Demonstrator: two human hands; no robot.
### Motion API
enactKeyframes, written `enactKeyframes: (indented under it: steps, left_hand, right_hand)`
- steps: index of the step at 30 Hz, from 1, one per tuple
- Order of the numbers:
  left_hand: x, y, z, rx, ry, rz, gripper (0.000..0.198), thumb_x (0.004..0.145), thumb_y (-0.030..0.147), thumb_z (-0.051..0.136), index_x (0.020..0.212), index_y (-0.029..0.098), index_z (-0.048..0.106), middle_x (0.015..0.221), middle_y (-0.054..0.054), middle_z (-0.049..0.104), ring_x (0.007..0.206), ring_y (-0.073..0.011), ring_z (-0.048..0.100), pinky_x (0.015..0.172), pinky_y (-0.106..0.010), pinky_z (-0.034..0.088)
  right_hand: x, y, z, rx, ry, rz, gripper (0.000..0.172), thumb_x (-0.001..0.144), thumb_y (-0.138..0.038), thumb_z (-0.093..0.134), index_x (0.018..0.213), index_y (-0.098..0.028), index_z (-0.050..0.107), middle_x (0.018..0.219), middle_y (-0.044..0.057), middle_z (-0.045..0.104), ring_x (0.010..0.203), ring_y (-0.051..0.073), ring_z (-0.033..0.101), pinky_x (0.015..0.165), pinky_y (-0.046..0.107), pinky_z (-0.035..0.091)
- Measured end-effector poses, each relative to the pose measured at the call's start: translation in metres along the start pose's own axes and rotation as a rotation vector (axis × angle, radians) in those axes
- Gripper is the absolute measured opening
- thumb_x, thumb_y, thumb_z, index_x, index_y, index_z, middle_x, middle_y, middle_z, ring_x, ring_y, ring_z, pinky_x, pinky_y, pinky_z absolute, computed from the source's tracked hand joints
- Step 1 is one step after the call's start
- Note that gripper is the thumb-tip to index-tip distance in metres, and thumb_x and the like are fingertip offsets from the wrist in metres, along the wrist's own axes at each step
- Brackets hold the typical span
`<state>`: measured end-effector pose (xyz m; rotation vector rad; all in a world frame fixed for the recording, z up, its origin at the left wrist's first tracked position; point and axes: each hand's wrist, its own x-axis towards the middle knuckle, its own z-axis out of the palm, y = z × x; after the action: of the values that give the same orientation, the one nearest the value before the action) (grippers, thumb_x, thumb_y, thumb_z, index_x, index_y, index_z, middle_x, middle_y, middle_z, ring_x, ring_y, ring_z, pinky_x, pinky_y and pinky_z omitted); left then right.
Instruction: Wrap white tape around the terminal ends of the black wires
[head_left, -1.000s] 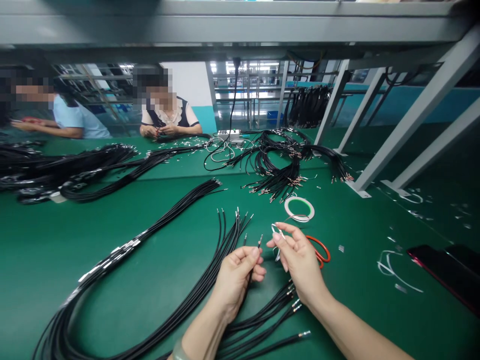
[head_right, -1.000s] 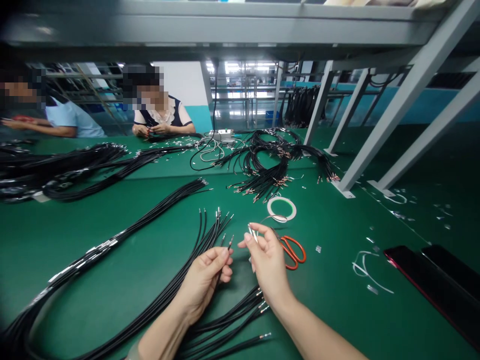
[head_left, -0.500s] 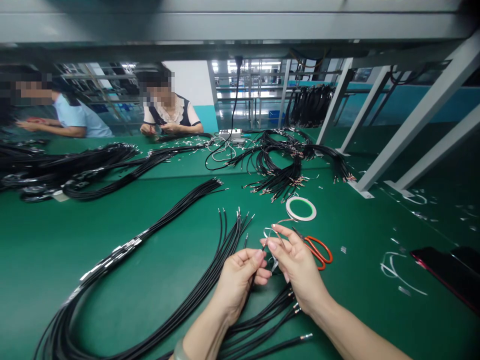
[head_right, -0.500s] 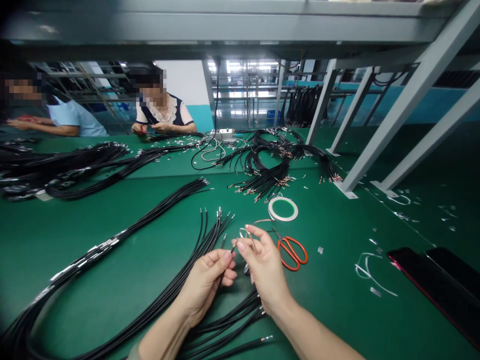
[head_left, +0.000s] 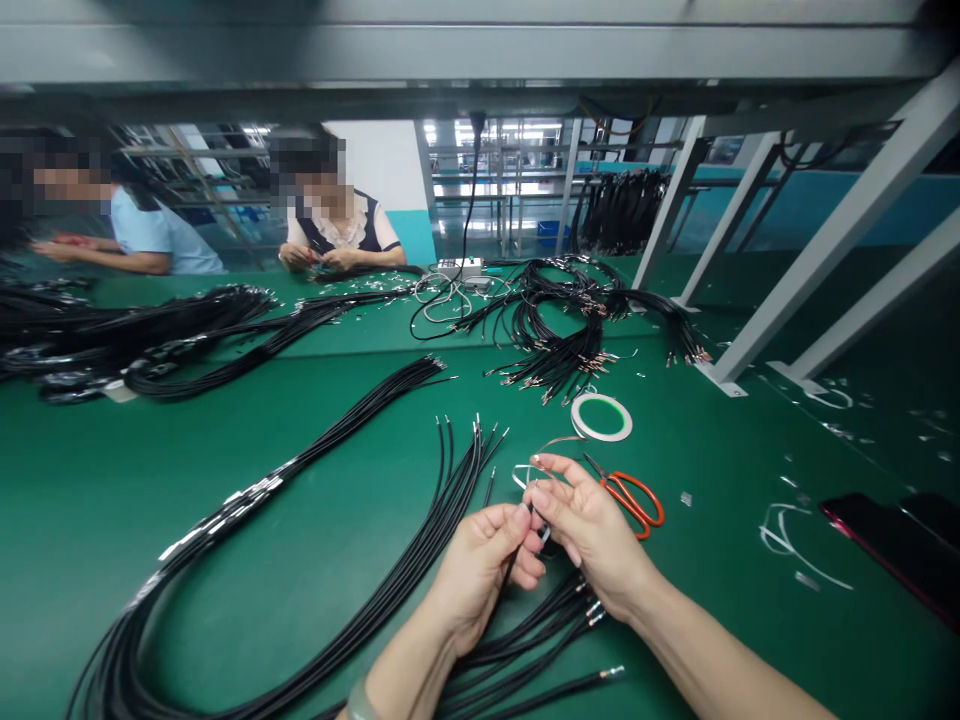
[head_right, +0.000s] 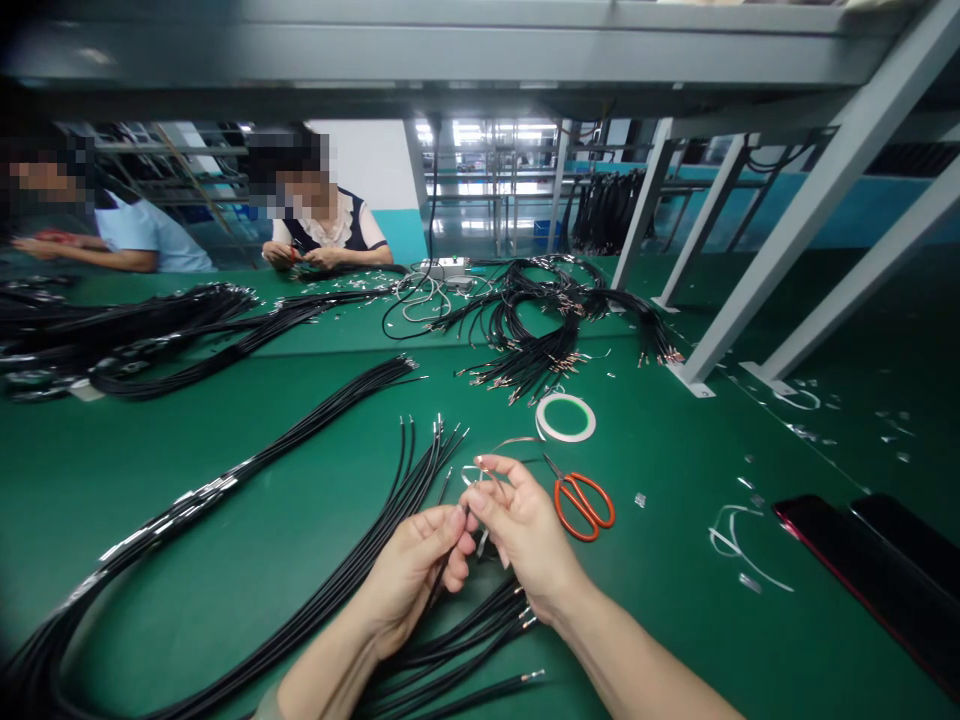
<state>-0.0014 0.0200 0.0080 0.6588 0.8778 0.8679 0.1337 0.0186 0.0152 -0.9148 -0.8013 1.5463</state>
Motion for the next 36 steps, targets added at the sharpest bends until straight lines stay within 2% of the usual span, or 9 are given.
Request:
enactKeyframes:
  steps: [2,6,9,12,14,18,21,31,36]
  left_hand:
    - [-0.001,0.001,-0.001,-0.011,-0.014,-0.029,0.03,0.07,0.038,0.075,0.076,0.01,0.067,0.058,0.0,0.063,0.04,-0.0027,0.051,0.039,-0.012,0.039]
    - [0.0,0.001,-0.003,-0.038,-0.022,-0.044,0.029,0.071,0.038,0.075,0.076,0.011,0.067,0.056,0.001,0.061,0.037,-0.0015,0.048,0.037,-0.012,0.035]
    - [0.0,0.002,-0.002,-0.039,-0.016,-0.038,0.03,0.071,0.039,0.074,0.075,0.011,0.067,0.055,0.002,0.06,0.036,-0.0012,0.046,0.036,-0.012,0.034]
    - [0.001,0.002,-0.001,-0.044,0.01,0.004,0.03,0.071,0.039,0.074,0.074,0.01,0.067,0.056,0.001,0.06,0.036,-0.0012,0.046,0.037,-0.012,0.036]
    - [0.001,0.002,0.0,-0.057,0.034,0.042,0.029,0.07,0.037,0.076,0.074,0.01,0.066,0.058,0.001,0.06,0.038,-0.0018,0.048,0.039,-0.012,0.039]
    - [0.001,0.003,0.001,-0.082,0.057,0.078,0.027,0.067,0.032,0.079,0.07,0.01,0.064,0.059,0.002,0.06,0.042,-0.0028,0.051,0.041,-0.013,0.042]
    - [0.001,0.003,0.001,-0.095,0.062,0.077,0.028,0.065,0.031,0.081,0.07,0.011,0.063,0.06,0.002,0.06,0.043,-0.0031,0.052,0.041,-0.013,0.044]
    - [0.002,0.0,-0.001,-0.076,0.096,0.057,0.027,0.061,0.024,0.083,0.074,0.012,0.062,0.056,0.002,0.061,0.048,-0.0064,0.059,0.047,-0.015,0.049]
    - [0.005,0.0,-0.005,-0.062,0.088,0.047,0.026,0.063,0.023,0.082,0.08,0.01,0.066,0.063,-0.001,0.065,0.055,-0.009,0.064,0.053,-0.017,0.053]
  right_hand:
    - [-0.001,-0.002,0.0,0.03,-0.018,0.031,0.045,0.074,-0.034,0.074,0.111,-0.022,0.052,0.082,0.002,0.067,0.053,0.01,0.053,0.037,0.017,0.024]
    - [-0.001,-0.003,0.0,0.05,0.017,0.033,0.032,0.082,-0.039,0.064,0.108,-0.022,0.054,0.089,0.004,0.07,0.035,0.002,0.025,0.04,0.02,0.026]
    - [0.0,-0.002,0.001,0.001,0.038,-0.008,0.03,0.086,-0.041,0.057,0.109,-0.022,0.054,0.089,0.004,0.07,0.035,0.001,0.019,0.041,0.02,0.025]
    - [0.001,0.0,0.003,-0.037,0.076,-0.077,0.035,0.085,-0.039,0.06,0.114,-0.024,0.048,0.088,0.003,0.068,0.035,0.001,0.023,0.037,0.019,0.022]
    - [0.0,0.002,0.005,-0.049,0.099,-0.128,0.039,0.084,-0.038,0.063,0.116,-0.025,0.044,0.087,0.002,0.067,0.037,0.003,0.034,0.037,0.018,0.026]
    - [0.0,0.007,0.007,-0.038,0.076,-0.164,0.043,0.081,-0.034,0.067,0.115,-0.025,0.043,0.083,0.003,0.067,0.072,0.015,0.062,0.059,0.022,0.047]
    - [0.001,0.011,0.005,-0.032,0.042,-0.156,0.045,0.079,-0.03,0.07,0.115,-0.025,0.043,0.084,0.002,0.068,0.083,0.017,0.064,0.072,0.027,0.049]
    - [0.003,0.015,-0.003,-0.124,0.098,-0.181,0.048,0.077,-0.027,0.072,0.115,-0.022,0.043,0.08,0.001,0.07,0.065,0.012,0.063,0.063,0.024,0.047]
    - [0.006,0.018,-0.003,-0.176,0.131,-0.21,0.048,0.077,-0.029,0.071,0.115,-0.022,0.044,0.081,0.003,0.07,0.069,0.015,0.063,0.058,0.023,0.045]
